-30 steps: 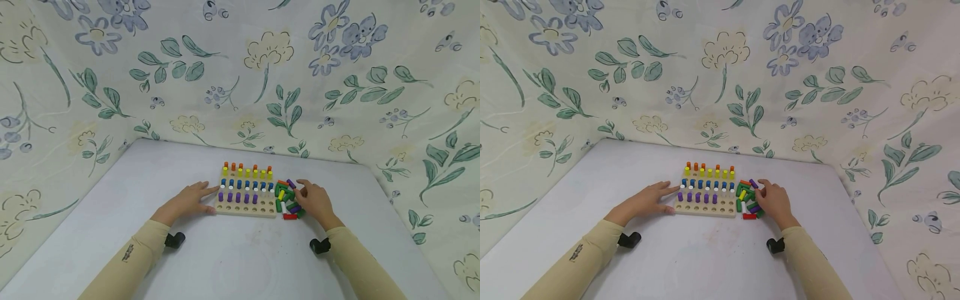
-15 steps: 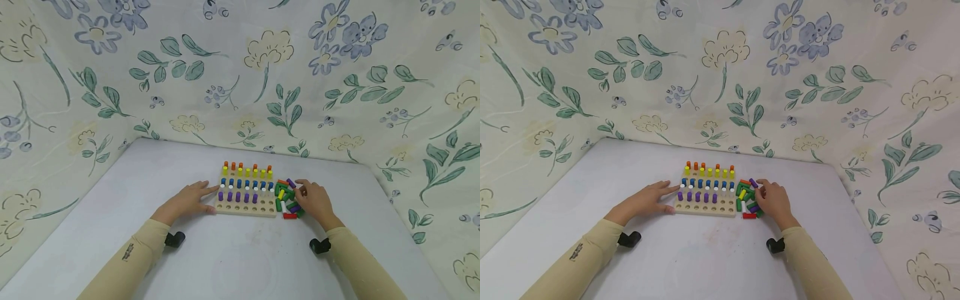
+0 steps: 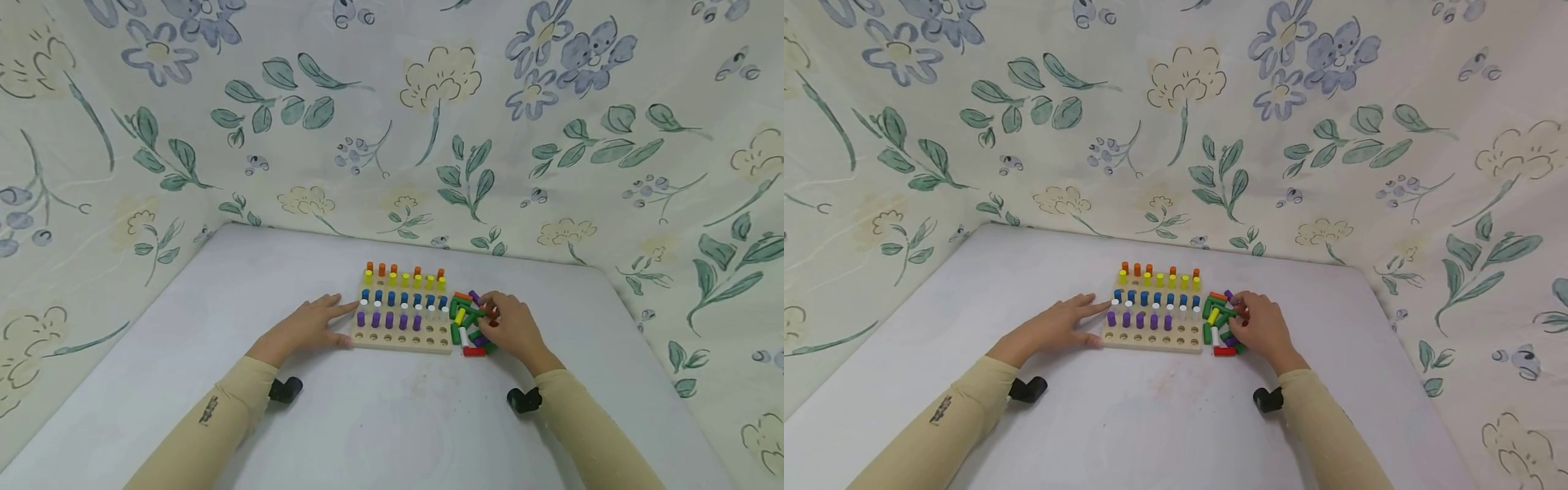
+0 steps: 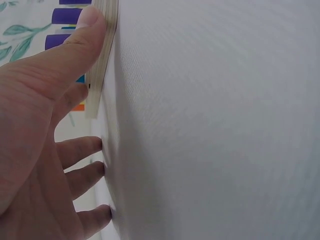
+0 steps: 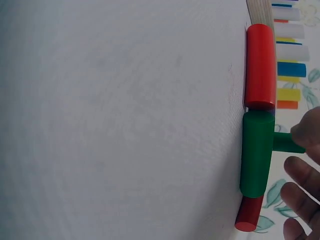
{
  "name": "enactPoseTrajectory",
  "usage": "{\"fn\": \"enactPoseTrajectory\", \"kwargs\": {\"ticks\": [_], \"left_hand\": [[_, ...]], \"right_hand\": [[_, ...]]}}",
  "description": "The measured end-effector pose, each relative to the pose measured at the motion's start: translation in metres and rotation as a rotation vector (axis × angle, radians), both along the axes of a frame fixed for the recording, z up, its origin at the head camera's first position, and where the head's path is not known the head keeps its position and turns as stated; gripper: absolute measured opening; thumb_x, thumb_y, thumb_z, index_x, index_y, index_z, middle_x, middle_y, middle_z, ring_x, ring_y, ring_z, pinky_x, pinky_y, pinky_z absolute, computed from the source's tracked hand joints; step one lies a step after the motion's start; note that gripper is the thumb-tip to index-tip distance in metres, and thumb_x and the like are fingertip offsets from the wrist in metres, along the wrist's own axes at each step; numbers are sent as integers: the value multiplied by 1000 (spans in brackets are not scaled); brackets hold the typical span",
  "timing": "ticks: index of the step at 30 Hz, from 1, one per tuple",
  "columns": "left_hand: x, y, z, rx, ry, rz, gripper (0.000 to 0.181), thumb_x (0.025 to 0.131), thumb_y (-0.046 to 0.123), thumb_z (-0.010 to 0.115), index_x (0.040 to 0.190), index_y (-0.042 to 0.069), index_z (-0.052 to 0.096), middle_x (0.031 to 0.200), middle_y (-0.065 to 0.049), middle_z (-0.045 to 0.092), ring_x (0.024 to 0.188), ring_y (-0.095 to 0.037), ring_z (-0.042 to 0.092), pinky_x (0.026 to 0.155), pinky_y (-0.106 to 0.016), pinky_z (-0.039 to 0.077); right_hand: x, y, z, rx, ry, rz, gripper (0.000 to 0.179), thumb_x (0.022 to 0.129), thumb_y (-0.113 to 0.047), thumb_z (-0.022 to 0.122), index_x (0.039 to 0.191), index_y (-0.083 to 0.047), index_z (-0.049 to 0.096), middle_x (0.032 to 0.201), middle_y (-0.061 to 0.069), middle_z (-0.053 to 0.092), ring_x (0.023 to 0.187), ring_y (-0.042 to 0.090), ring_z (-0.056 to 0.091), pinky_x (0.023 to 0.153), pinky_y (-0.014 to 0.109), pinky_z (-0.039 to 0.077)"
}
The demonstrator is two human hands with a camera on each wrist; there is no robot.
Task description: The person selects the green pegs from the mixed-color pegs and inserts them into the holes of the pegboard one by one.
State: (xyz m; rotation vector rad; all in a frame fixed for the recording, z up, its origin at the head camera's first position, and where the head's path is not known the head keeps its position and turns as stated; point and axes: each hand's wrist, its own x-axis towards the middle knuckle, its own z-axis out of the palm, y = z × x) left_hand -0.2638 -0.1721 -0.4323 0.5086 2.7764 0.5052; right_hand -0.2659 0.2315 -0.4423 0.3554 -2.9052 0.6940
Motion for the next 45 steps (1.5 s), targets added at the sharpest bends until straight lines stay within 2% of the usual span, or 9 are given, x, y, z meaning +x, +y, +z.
{"fn": "enactPoseTrajectory", "kwargs": {"ticks": [7,16,23,33,38,45], "left_hand": [[-2,0,1,-3,-4,6,86,85,58,74,158,25,40,165,-22,25,151,-47,17,121,-66,13],[-2,1,0,8,-25,9,87,85,56,75,158,25,41,165,-22,25,152,-46,16,120,-68,12],[-1,2,1,9,-25,24,87,84,56,76,157,26,41,165,-21,26,153,-45,16,120,-68,13],[-2,2,2,-8,-23,11,87,85,55,76,158,24,41,164,-22,26,152,-46,17,120,-67,13],[-3,1,1,-14,-25,12,88,83,57,76,158,25,41,164,-22,26,152,-46,17,119,-68,15],[-4,3,0,-12,-39,20,88,83,58,75,158,26,41,165,-22,25,152,-46,16,117,-71,17]], "right_hand": [[-1,-1,-1,-9,-42,-8,25,93,-18,70,115,-10,65,102,7,65,92,25,57,85,42,57],[-2,-1,-4,-27,-57,1,24,94,-17,69,116,-9,64,97,6,65,87,23,57,80,39,56],[2,-2,-4,-83,14,0,23,93,-17,72,113,-9,66,94,5,65,85,23,57,76,36,54],[6,-5,-5,-167,129,86,23,90,-15,76,110,-8,68,90,4,64,84,21,57,74,35,53],[8,-9,-6,-189,140,133,22,91,-15,76,110,-7,68,93,3,66,87,20,59,77,37,55],[9,-15,-7,-184,139,145,22,90,-14,77,109,-8,68,90,1,63,85,19,57,76,38,54]]}}
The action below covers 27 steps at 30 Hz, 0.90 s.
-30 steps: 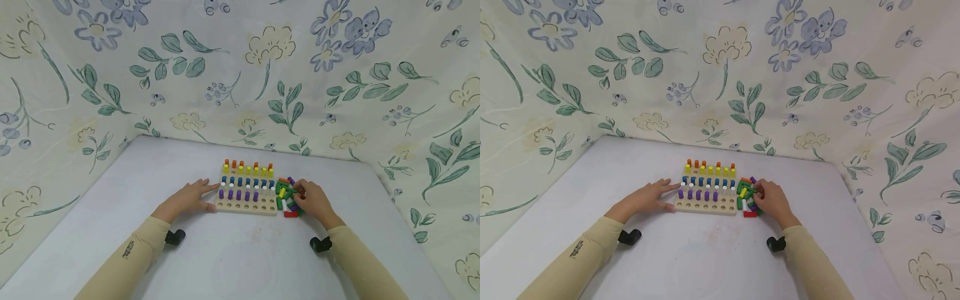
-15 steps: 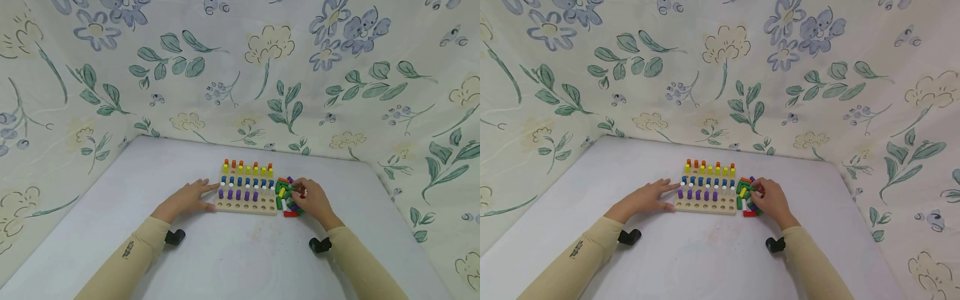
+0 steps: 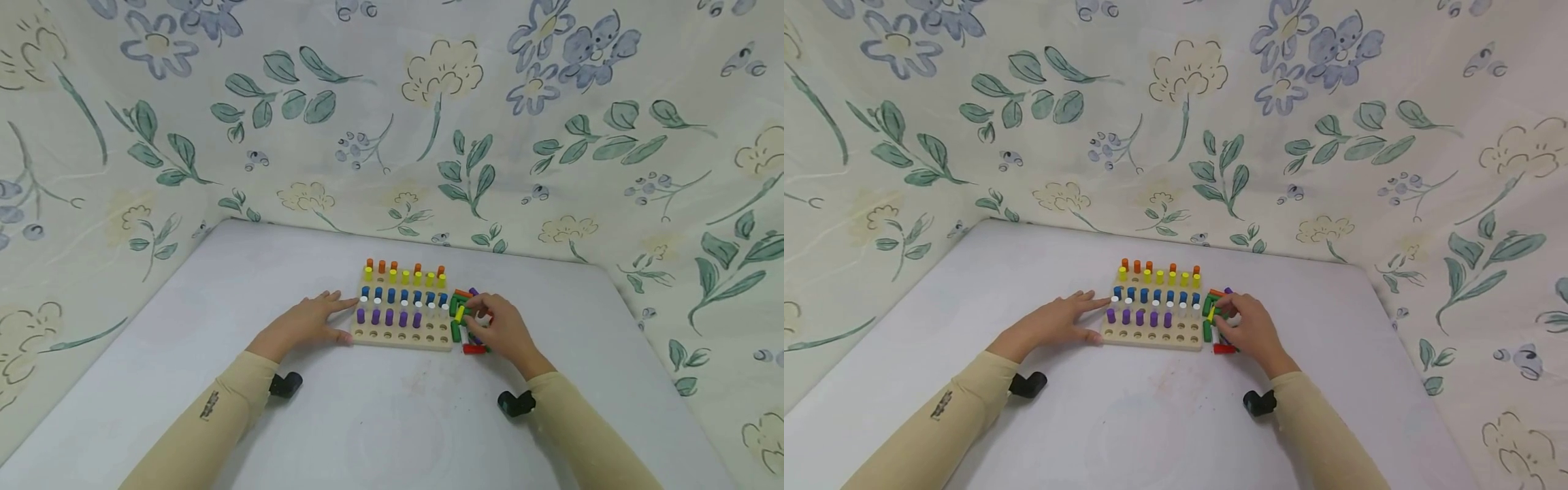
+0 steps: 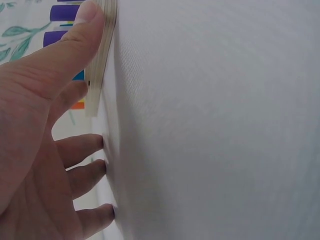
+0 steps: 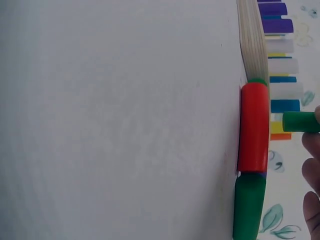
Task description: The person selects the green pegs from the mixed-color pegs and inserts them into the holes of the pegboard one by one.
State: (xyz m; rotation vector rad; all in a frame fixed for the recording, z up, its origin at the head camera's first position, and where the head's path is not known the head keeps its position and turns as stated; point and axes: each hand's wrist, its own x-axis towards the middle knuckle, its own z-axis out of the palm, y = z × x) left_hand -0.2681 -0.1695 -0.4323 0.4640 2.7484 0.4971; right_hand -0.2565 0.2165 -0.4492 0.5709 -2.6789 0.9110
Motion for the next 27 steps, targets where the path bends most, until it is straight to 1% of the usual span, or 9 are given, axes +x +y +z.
{"fn": "enactPoseTrajectory", "kwargs": {"ticks": [7,14,18,27], "left_hand": [[-1,0,-1,0,-10,7,88,83,59,75,158,28,40,165,-21,25,152,-46,16,117,-72,16],[0,0,2,-3,-19,9,89,83,58,76,158,27,40,165,-22,24,152,-48,16,115,-74,18],[0,1,3,-6,-27,6,89,83,57,76,158,26,39,165,-22,24,152,-47,15,116,-73,18],[-2,1,2,-12,-26,2,89,84,58,75,158,26,39,165,-22,24,152,-47,16,117,-72,18]], "right_hand": [[2,-7,-1,-8,-13,20,22,90,-15,78,109,-9,69,93,1,66,88,19,59,80,40,55],[3,-14,-1,-24,-17,54,21,90,-17,78,108,-11,69,95,-1,67,86,17,61,79,38,56],[5,-19,-1,-35,-17,78,21,89,-16,78,107,-12,69,95,-2,67,86,17,61,79,40,57],[7,-29,-1,-59,-2,113,21,89,-16,79,107,-13,70,97,-4,68,86,16,62,76,41,59]]}}
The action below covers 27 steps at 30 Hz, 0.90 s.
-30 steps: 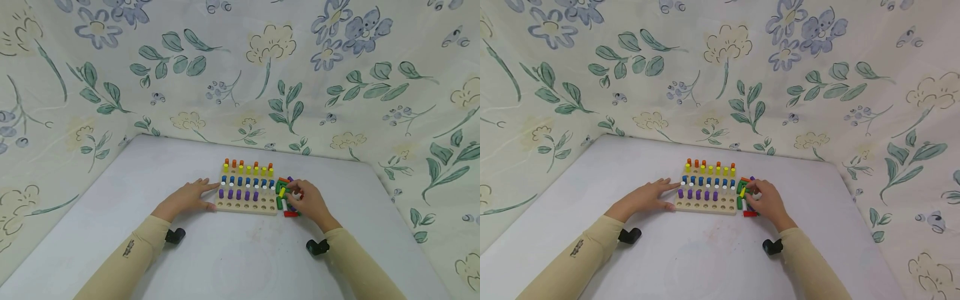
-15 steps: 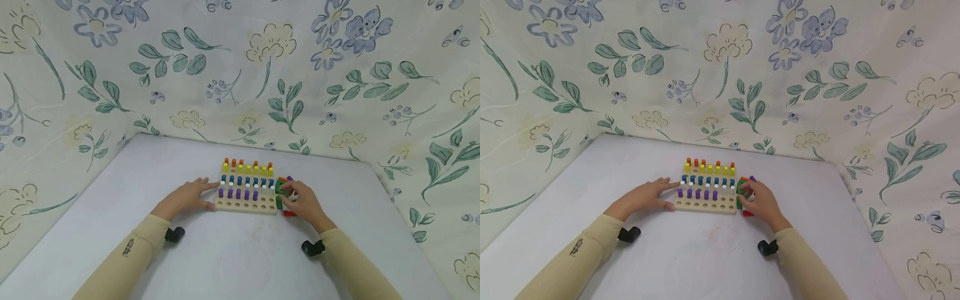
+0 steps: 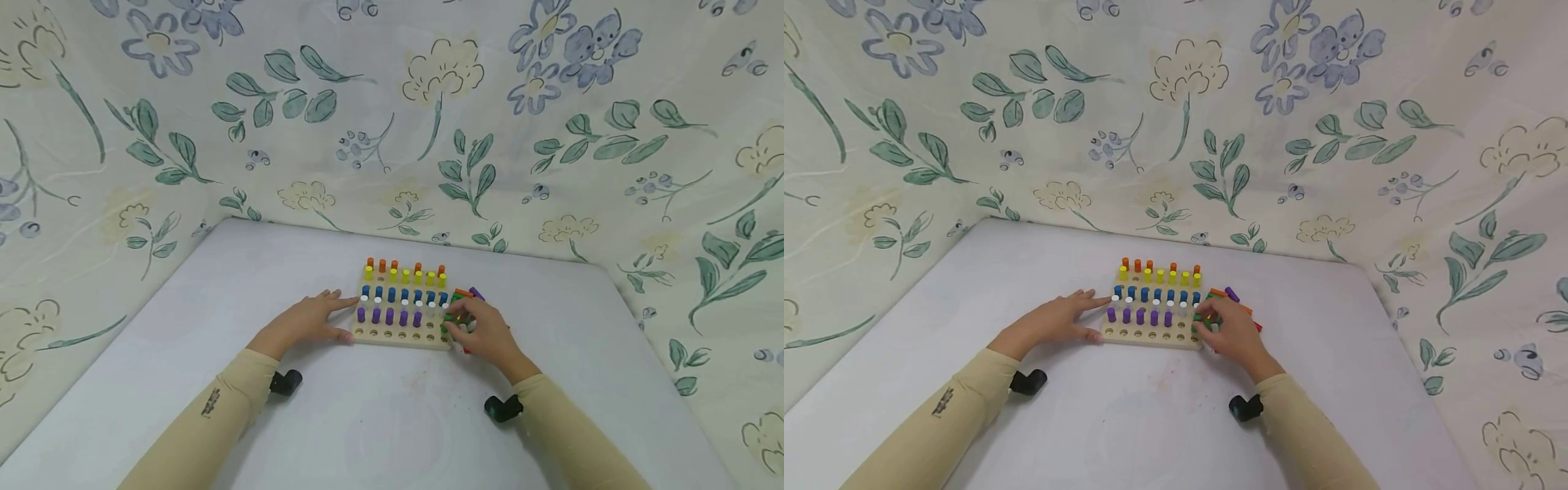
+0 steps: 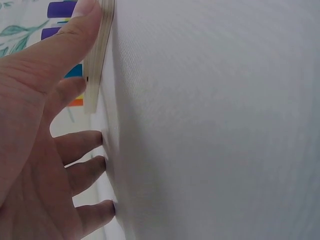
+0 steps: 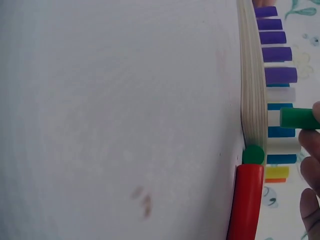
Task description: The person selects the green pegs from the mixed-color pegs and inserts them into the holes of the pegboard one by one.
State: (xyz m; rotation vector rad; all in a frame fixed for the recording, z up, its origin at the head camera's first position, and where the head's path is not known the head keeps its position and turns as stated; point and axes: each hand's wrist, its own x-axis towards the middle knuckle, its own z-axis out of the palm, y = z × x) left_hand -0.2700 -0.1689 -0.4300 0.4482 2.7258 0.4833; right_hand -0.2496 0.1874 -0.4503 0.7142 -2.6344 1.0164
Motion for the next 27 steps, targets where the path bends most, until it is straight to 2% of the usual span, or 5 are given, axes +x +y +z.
{"fn": "enactPoseTrajectory", "kwargs": {"ticks": [9,17,21,27], "left_hand": [[0,0,-1,-2,3,2,89,83,58,76,158,26,40,165,-22,24,152,-47,16,117,-72,17],[0,1,0,4,-5,8,89,84,57,76,158,26,39,165,-22,24,152,-47,15,117,-72,17],[0,1,0,1,-2,11,88,84,56,76,158,27,39,165,-21,24,152,-47,15,116,-73,18],[1,1,0,5,4,10,87,84,57,75,158,26,40,165,-22,24,152,-48,16,115,-74,19]], "right_hand": [[-3,-8,-4,28,33,9,20,88,-19,80,106,-15,71,98,-7,70,85,12,61,74,33,54],[-2,-18,-3,24,3,20,19,90,-23,80,106,-18,72,94,-10,68,89,11,58,85,37,51],[-2,-24,-1,7,27,40,18,88,-21,80,105,-18,73,93,-11,69,86,12,59,88,39,46],[-1,-33,-1,10,44,61,20,88,-22,81,106,-17,73,90,-11,69,82,11,58,82,36,47]]}}
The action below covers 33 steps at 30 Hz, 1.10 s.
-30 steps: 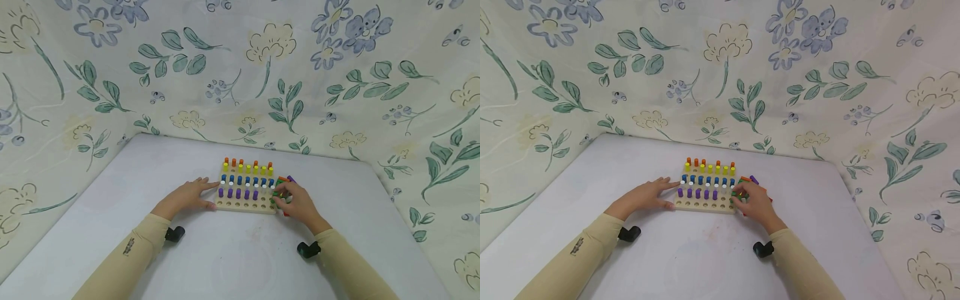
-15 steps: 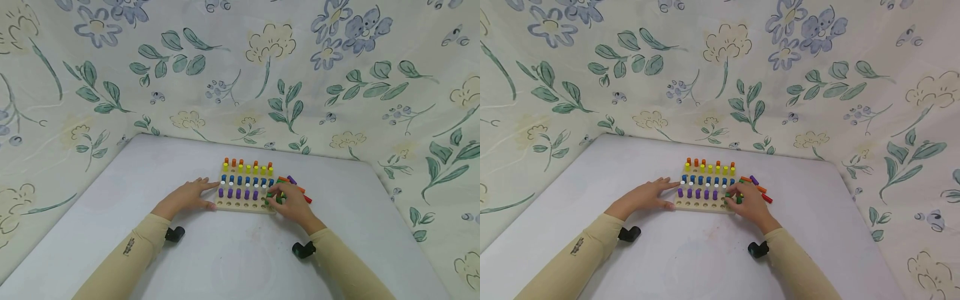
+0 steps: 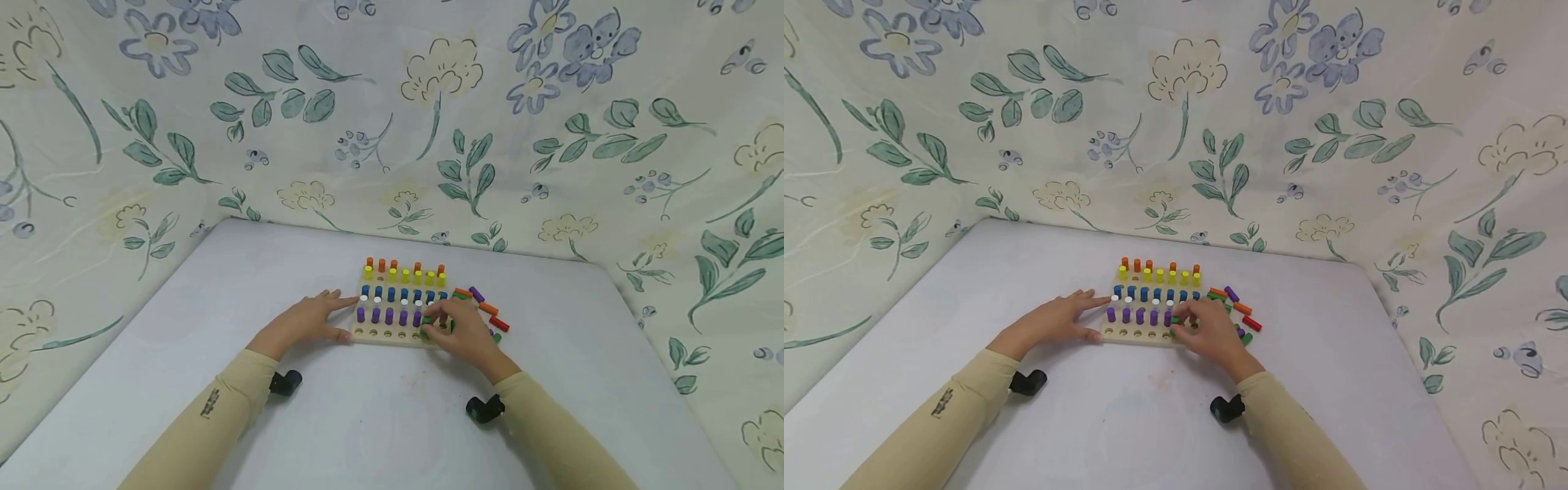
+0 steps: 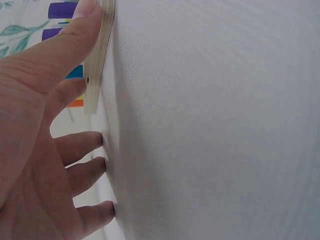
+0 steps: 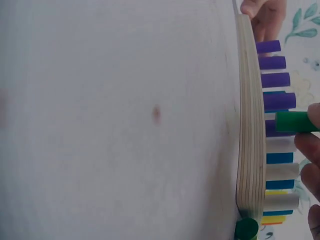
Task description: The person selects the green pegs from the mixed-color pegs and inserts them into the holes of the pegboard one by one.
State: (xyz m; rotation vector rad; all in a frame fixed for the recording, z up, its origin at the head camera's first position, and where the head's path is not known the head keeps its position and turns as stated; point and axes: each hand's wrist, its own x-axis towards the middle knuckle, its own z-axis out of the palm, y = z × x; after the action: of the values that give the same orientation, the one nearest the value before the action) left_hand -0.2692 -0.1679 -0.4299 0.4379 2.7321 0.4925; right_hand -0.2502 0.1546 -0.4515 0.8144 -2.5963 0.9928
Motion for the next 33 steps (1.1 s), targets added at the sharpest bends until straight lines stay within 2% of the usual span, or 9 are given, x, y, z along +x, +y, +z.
{"fn": "enactPoseTrajectory", "kwargs": {"ticks": [5,13,18,25,33], "left_hand": [[0,-1,1,2,-2,3,87,85,56,76,158,26,39,165,-21,24,152,-48,15,115,-74,18],[-2,-1,2,5,-2,-1,88,84,56,76,158,26,39,165,-22,24,152,-49,15,115,-74,18],[-2,-1,0,6,1,-6,88,84,56,77,158,26,40,165,-22,24,152,-48,16,115,-74,18],[-2,-1,-3,9,-2,-6,87,84,55,77,158,25,40,165,-23,25,152,-47,16,118,-71,16],[-2,-1,-2,2,15,-14,86,85,54,76,158,24,41,164,-24,26,152,-48,17,118,-71,17]], "right_hand": [[0,-6,0,15,-9,-8,20,88,-23,81,106,-17,74,91,-10,69,85,10,56,81,34,48],[-1,-14,-1,8,-12,14,18,88,-22,80,105,-20,73,93,-11,70,87,11,56,87,38,45],[1,-20,2,10,-24,17,18,89,-22,80,105,-19,73,93,-10,69,88,13,56,85,37,46],[1,-30,2,86,-29,21,16,90,-26,79,103,-19,73,90,-11,67,87,11,53,85,35,46],[1,-39,4,62,-42,47,15,90,-24,79,103,-19,73,96,-8,70,96,12,55,91,40,48]]}}
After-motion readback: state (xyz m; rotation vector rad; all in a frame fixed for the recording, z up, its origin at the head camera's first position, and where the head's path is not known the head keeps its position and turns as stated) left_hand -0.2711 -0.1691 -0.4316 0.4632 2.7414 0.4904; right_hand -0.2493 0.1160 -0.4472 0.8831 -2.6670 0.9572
